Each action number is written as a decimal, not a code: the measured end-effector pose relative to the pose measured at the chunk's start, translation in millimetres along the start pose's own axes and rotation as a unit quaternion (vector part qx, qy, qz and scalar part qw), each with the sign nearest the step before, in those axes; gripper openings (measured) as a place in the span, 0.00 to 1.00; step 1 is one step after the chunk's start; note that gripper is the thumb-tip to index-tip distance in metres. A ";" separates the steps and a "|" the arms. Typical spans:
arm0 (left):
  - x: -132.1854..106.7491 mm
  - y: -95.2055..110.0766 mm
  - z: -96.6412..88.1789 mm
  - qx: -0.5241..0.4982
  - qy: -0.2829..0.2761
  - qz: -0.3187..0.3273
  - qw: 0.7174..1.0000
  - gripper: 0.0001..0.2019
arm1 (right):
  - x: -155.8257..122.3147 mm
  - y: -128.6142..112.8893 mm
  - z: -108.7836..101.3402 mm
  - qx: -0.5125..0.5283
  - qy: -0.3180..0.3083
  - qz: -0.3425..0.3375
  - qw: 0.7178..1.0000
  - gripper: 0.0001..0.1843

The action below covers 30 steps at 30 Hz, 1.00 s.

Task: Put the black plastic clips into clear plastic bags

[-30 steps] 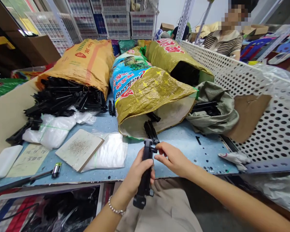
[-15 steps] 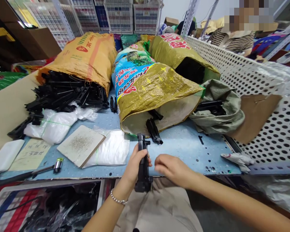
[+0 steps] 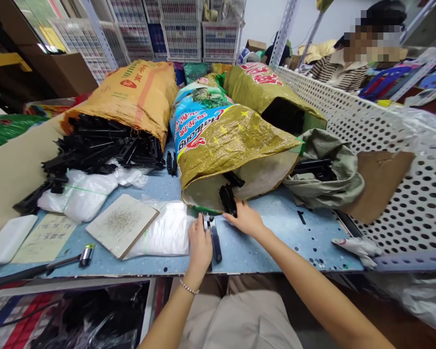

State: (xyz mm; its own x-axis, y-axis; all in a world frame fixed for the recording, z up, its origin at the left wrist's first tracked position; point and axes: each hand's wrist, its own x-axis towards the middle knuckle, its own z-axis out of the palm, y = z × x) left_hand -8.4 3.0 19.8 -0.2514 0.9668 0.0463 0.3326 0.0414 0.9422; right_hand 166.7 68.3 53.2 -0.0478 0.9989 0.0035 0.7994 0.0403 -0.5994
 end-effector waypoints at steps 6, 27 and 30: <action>-9.7 31.1 -1.5 -0.183 -0.072 -0.035 0.980 0.25 | -40.2 -5.4 8.8 0.182 -0.035 -0.053 0.981 0.27; -15.0 62.9 -24.1 -0.402 -0.162 -0.291 0.853 0.20 | -93.3 -25.6 -6.4 0.008 -0.048 -0.364 0.930 0.17; -17.7 64.5 -21.6 -0.415 -0.192 -0.336 0.823 0.19 | -95.5 -21.0 -11.8 -0.108 -0.011 -0.455 0.884 0.15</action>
State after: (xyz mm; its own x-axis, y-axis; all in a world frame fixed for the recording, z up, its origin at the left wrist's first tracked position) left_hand -2.1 -16.9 86.9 0.2345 0.8110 -0.5361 -0.5407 0.5671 0.6214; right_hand 161.6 -27.6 74.9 -0.7394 0.5500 0.3884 0.5198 0.8329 -0.1900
